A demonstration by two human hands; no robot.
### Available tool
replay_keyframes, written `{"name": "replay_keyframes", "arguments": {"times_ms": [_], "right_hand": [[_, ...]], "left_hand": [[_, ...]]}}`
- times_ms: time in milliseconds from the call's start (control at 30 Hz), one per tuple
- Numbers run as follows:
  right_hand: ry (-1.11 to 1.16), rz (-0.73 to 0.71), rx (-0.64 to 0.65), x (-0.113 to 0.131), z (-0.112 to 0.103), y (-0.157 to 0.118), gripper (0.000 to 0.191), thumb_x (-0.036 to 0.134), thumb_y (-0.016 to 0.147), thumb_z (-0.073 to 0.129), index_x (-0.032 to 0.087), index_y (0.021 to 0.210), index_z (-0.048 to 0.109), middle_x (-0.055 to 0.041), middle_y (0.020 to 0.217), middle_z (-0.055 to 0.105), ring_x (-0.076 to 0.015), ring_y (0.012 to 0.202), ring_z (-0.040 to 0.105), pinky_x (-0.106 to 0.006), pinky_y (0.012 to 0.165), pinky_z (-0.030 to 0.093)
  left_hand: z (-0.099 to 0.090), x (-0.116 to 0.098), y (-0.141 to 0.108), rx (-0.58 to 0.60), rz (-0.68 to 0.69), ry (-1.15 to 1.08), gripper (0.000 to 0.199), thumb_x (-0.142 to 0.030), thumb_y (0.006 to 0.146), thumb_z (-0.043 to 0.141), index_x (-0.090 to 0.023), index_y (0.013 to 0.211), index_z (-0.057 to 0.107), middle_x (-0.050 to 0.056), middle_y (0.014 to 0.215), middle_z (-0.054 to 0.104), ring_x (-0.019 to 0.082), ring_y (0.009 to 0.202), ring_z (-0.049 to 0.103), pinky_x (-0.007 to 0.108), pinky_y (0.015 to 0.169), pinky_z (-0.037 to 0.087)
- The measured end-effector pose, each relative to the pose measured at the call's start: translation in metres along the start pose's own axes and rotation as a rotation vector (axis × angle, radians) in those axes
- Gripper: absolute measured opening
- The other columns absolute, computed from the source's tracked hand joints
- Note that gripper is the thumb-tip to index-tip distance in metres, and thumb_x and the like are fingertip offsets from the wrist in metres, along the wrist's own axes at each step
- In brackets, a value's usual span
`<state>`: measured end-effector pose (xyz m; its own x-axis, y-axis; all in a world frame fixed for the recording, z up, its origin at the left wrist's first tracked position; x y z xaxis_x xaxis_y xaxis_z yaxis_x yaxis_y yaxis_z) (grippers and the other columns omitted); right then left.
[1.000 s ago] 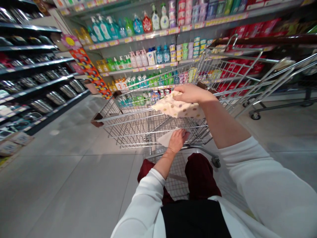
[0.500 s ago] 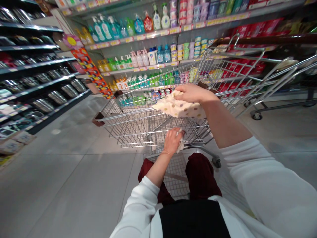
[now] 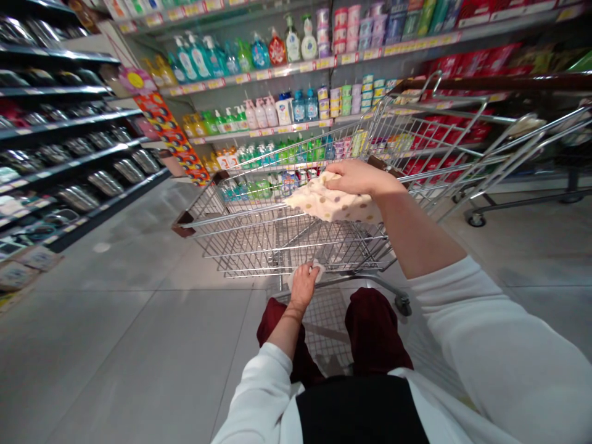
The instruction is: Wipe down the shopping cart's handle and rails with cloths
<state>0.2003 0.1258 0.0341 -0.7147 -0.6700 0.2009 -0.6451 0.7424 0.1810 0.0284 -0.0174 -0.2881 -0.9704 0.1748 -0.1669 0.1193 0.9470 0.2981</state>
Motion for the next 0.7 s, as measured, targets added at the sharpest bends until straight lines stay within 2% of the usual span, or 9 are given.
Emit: {"name": "replay_keyframes", "arguments": {"times_ms": [67, 133, 233, 300, 333, 400, 467, 567, 700], "right_hand": [[0.001, 0.001, 0.0, 0.0, 0.0, 0.0, 0.027, 0.041, 0.088, 0.053, 0.024, 0.099, 0.07, -0.0082, 0.105, 0.072, -0.025, 0.094, 0.06, -0.035, 0.077, 0.04], [0.001, 0.004, -0.005, 0.0, 0.0, 0.0, 0.027, 0.04, 0.087, 0.053, 0.024, 0.099, 0.071, -0.0083, 0.103, 0.072, -0.0249, 0.093, 0.06, -0.035, 0.076, 0.04], [0.009, -0.008, -0.011, 0.0, 0.001, 0.0, 0.028, 0.039, 0.086, 0.053, 0.023, 0.099, 0.072, -0.0091, 0.103, 0.073, -0.0252, 0.093, 0.061, -0.036, 0.077, 0.041], [0.018, -0.008, -0.013, 0.0, 0.002, 0.001, 0.028, 0.039, 0.085, 0.054, 0.023, 0.1, 0.072, -0.0093, 0.104, 0.073, -0.0255, 0.093, 0.061, -0.036, 0.076, 0.041], [0.018, -0.003, -0.016, -0.001, 0.002, 0.001, 0.028, 0.039, 0.085, 0.054, 0.023, 0.1, 0.072, -0.0091, 0.104, 0.073, -0.0257, 0.093, 0.062, -0.036, 0.076, 0.041], [0.01, 0.01, -0.028, -0.001, 0.003, 0.002, 0.029, 0.039, 0.084, 0.055, 0.024, 0.101, 0.073, -0.0085, 0.103, 0.074, -0.0258, 0.094, 0.062, -0.037, 0.076, 0.042], [0.004, 0.013, -0.048, -0.001, 0.004, 0.001, 0.03, 0.038, 0.083, 0.055, 0.024, 0.103, 0.073, -0.0083, 0.103, 0.074, -0.026, 0.095, 0.063, -0.037, 0.077, 0.042], [-0.004, 0.038, -0.126, 0.002, 0.005, -0.003, 0.035, 0.037, 0.082, 0.056, 0.025, 0.109, 0.073, -0.0087, 0.11, 0.073, -0.027, 0.099, 0.063, -0.038, 0.079, 0.042], [-0.034, 0.051, -0.374, 0.009, 0.019, -0.018, 0.036, 0.032, 0.082, 0.057, 0.027, 0.116, 0.07, -0.0067, 0.123, 0.07, -0.0267, 0.104, 0.062, -0.037, 0.079, 0.042]], "left_hand": [[-0.011, -0.002, 0.001, -0.071, -0.032, -0.047, 0.046, 0.001, 0.078, 0.057, -0.024, 0.116, 0.07, 0.01, 0.127, 0.065, 0.024, 0.111, 0.059, 0.04, 0.097, 0.053], [-0.039, -0.005, 0.009, -0.279, -0.036, -0.102, 0.048, 0.001, 0.074, 0.056, -0.023, 0.112, 0.072, 0.01, 0.125, 0.064, 0.025, 0.111, 0.058, 0.041, 0.097, 0.052], [-0.106, -0.013, 0.031, -0.718, 0.051, -0.149, 0.042, -0.008, 0.078, 0.055, -0.024, 0.112, 0.072, 0.01, 0.126, 0.061, 0.027, 0.116, 0.056, 0.043, 0.101, 0.049], [-0.157, -0.019, 0.053, -0.903, 0.068, -0.148, 0.036, -0.014, 0.083, 0.054, -0.025, 0.113, 0.071, 0.01, 0.129, 0.059, 0.027, 0.123, 0.053, 0.045, 0.107, 0.045], [-0.179, -0.023, 0.067, -0.929, 0.047, -0.145, 0.037, -0.015, 0.084, 0.053, -0.024, 0.115, 0.07, 0.01, 0.132, 0.057, 0.028, 0.127, 0.051, 0.046, 0.11, 0.042], [-0.213, -0.028, 0.095, -0.895, -0.013, -0.136, 0.038, -0.012, 0.086, 0.05, -0.023, 0.117, 0.068, 0.01, 0.134, 0.056, 0.027, 0.129, 0.05, 0.046, 0.112, 0.041], [-0.23, -0.032, 0.119, -0.787, -0.04, -0.149, 0.035, -0.012, 0.089, 0.048, -0.023, 0.117, 0.067, 0.01, 0.13, 0.059, 0.025, 0.123, 0.054, 0.043, 0.107, 0.046], [-0.234, -0.033, 0.139, -0.607, -0.113, -0.153, 0.026, -0.023, 0.096, 0.05, -0.021, 0.118, 0.064, 0.01, 0.117, 0.063, 0.024, 0.109, 0.061, 0.039, 0.097, 0.052], [-0.234, -0.032, 0.14, -0.464, -0.214, -0.078, 0.034, -0.045, 0.102, 0.047, -0.017, 0.114, 0.065, 0.01, 0.108, 0.066, 0.025, 0.103, 0.066, 0.039, 0.094, 0.051]]}}
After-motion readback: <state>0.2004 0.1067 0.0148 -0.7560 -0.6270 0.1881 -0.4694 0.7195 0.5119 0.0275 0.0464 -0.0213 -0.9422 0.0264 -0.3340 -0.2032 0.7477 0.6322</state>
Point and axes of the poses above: each hand's wrist, its own y-axis towards the middle knuckle, its own z-axis out of the palm, x = y × z, the point moved 1 cm from there along y, towards the middle knuckle
